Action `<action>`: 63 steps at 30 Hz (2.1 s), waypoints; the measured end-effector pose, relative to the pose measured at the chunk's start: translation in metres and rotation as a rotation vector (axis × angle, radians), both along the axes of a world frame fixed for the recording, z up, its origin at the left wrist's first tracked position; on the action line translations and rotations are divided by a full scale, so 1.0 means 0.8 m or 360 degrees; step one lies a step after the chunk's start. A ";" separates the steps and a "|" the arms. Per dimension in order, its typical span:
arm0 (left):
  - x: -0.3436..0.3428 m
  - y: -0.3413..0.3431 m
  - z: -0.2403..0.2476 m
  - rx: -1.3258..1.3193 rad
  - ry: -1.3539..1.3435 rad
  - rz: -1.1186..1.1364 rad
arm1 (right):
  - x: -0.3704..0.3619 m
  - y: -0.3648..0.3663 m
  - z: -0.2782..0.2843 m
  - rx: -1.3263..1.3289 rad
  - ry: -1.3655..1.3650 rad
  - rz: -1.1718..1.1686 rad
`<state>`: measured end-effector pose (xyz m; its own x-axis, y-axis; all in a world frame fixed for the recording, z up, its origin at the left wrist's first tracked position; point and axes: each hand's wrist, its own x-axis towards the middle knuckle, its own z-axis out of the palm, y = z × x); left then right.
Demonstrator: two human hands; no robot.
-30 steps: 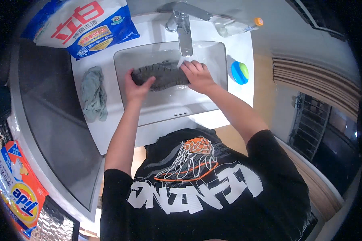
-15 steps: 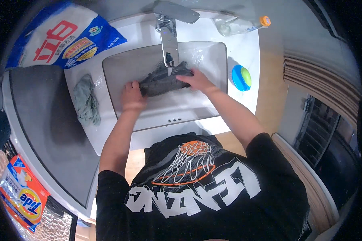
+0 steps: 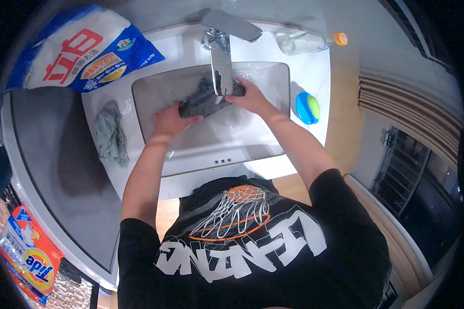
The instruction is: The person washes a shoe by hand in a bathroom sink, scrubbing the outer surface and rinsing it under running water.
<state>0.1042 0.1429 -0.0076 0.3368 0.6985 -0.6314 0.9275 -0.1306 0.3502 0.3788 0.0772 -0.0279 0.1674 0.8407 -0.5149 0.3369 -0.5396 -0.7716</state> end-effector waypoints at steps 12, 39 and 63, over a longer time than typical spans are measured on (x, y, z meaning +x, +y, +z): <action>0.013 -0.037 -0.003 -0.0432 -0.0288 0.0051 | 0.034 -0.033 -0.031 0.0230 -0.0045 0.0485; 0.022 -0.089 0.036 0.0960 -0.0429 -0.0302 | -0.001 -0.107 0.075 0.0731 -0.0619 -0.0041; 0.002 -0.081 0.151 0.0891 -0.0190 -0.0393 | -0.017 -0.143 0.123 0.0885 0.0306 -0.0257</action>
